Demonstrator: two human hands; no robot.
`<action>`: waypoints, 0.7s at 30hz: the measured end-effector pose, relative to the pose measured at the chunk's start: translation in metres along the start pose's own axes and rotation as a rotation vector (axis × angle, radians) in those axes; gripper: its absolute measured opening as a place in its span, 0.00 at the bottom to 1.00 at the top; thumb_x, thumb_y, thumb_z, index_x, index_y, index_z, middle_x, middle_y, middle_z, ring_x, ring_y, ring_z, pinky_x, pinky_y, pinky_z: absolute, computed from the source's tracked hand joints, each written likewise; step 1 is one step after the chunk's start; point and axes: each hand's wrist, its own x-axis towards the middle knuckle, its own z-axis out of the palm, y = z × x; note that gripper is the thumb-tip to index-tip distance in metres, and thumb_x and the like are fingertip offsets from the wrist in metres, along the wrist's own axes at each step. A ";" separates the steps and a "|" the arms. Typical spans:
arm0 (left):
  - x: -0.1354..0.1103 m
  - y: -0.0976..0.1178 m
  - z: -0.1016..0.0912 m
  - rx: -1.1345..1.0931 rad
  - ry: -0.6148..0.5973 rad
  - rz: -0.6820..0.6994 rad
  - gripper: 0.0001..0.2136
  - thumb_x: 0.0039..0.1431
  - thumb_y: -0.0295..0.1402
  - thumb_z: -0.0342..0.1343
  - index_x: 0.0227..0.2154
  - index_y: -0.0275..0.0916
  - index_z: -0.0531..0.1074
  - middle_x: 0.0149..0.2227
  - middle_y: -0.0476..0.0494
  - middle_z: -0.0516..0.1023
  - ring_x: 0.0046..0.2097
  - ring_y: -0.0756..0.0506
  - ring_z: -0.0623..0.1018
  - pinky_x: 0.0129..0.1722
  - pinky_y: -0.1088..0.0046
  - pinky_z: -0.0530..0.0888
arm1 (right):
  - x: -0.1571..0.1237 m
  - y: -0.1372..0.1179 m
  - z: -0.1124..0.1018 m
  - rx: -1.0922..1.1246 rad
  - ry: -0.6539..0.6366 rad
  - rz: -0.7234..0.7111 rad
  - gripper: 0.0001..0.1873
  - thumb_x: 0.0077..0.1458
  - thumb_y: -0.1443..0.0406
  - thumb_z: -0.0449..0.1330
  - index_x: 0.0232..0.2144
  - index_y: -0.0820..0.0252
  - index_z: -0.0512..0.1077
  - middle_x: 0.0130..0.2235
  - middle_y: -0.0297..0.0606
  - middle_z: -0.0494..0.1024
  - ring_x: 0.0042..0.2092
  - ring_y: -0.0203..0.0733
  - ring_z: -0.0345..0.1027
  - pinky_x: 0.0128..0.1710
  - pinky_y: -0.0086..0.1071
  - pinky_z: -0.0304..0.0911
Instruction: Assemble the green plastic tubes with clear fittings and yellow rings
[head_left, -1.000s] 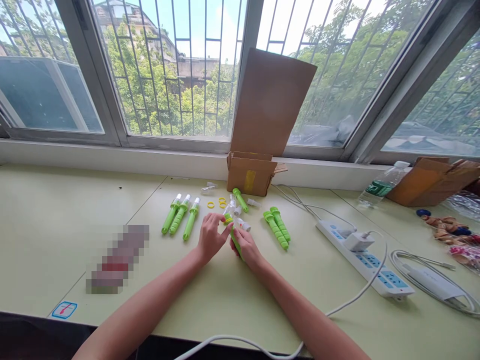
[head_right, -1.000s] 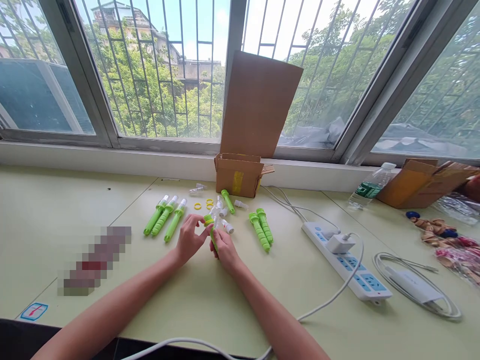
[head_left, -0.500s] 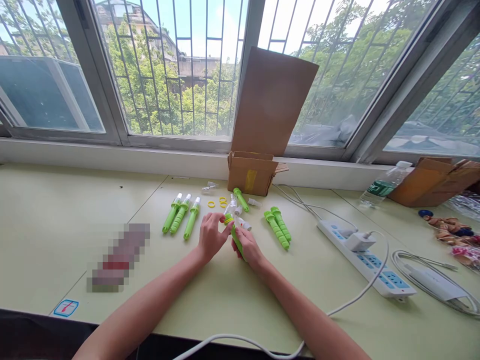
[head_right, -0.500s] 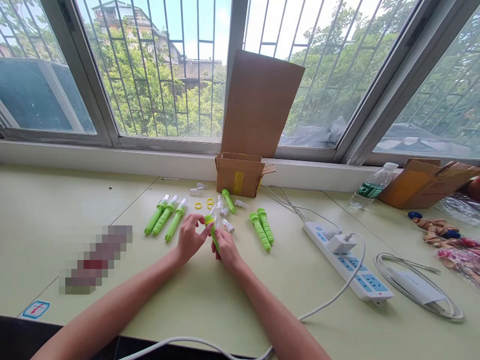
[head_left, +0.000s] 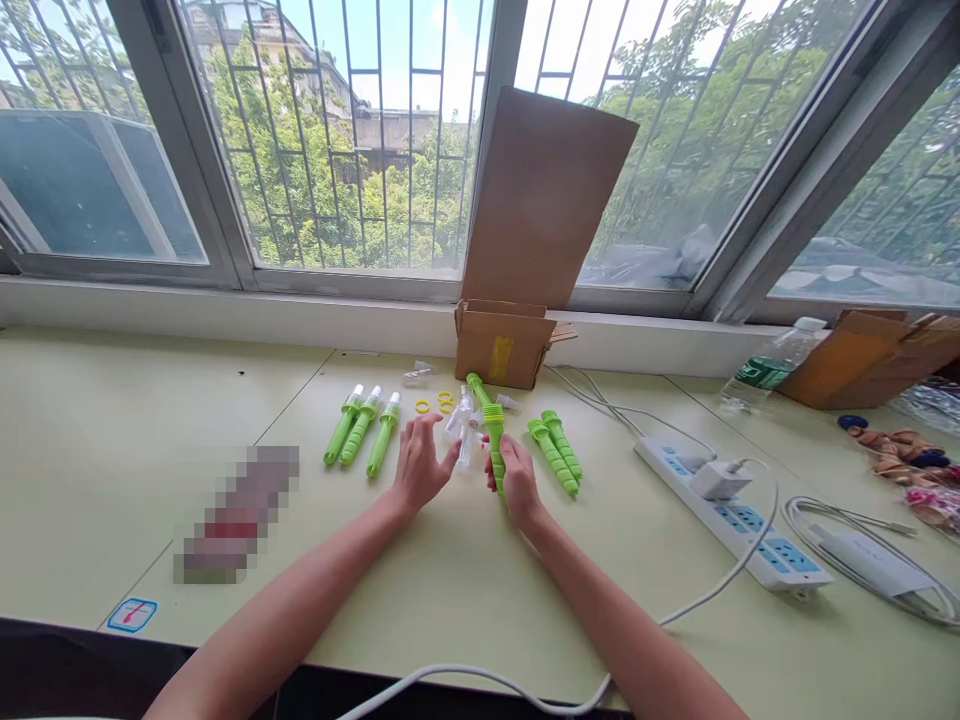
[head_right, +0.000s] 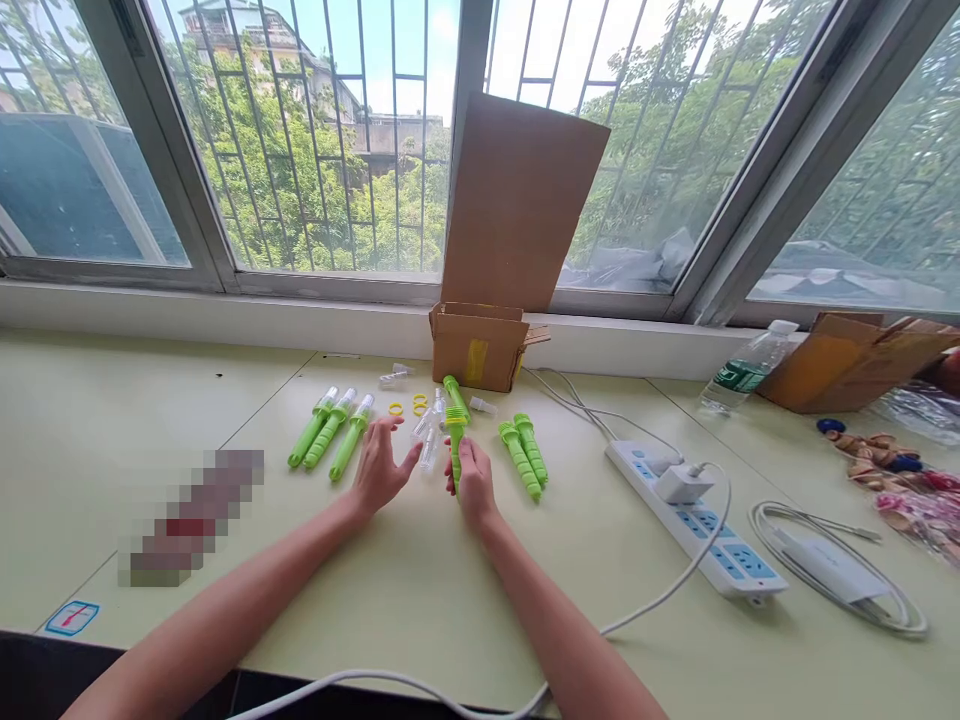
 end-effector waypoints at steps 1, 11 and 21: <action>0.000 0.000 0.000 0.003 -0.027 0.014 0.18 0.57 0.38 0.54 0.48 0.40 0.58 0.46 0.39 0.69 0.47 0.39 0.70 0.46 0.59 0.67 | 0.001 0.000 -0.001 -0.003 0.025 -0.016 0.20 0.57 0.50 0.49 0.36 0.60 0.68 0.21 0.30 0.67 0.17 0.31 0.56 0.15 0.26 0.54; -0.004 0.001 0.005 0.012 -0.233 0.107 0.26 0.51 0.39 0.59 0.52 0.41 0.57 0.51 0.37 0.64 0.51 0.37 0.66 0.49 0.56 0.66 | 0.017 0.005 -0.019 -0.598 0.219 -0.306 0.18 0.50 0.50 0.59 0.32 0.59 0.67 0.25 0.34 0.71 0.25 0.38 0.62 0.26 0.31 0.59; -0.007 -0.002 0.009 0.006 -0.278 0.089 0.27 0.51 0.38 0.59 0.52 0.42 0.56 0.51 0.37 0.62 0.53 0.36 0.65 0.51 0.54 0.64 | 0.024 0.012 -0.027 -1.112 0.211 -0.272 0.18 0.48 0.53 0.60 0.36 0.59 0.68 0.32 0.41 0.75 0.34 0.46 0.69 0.28 0.31 0.57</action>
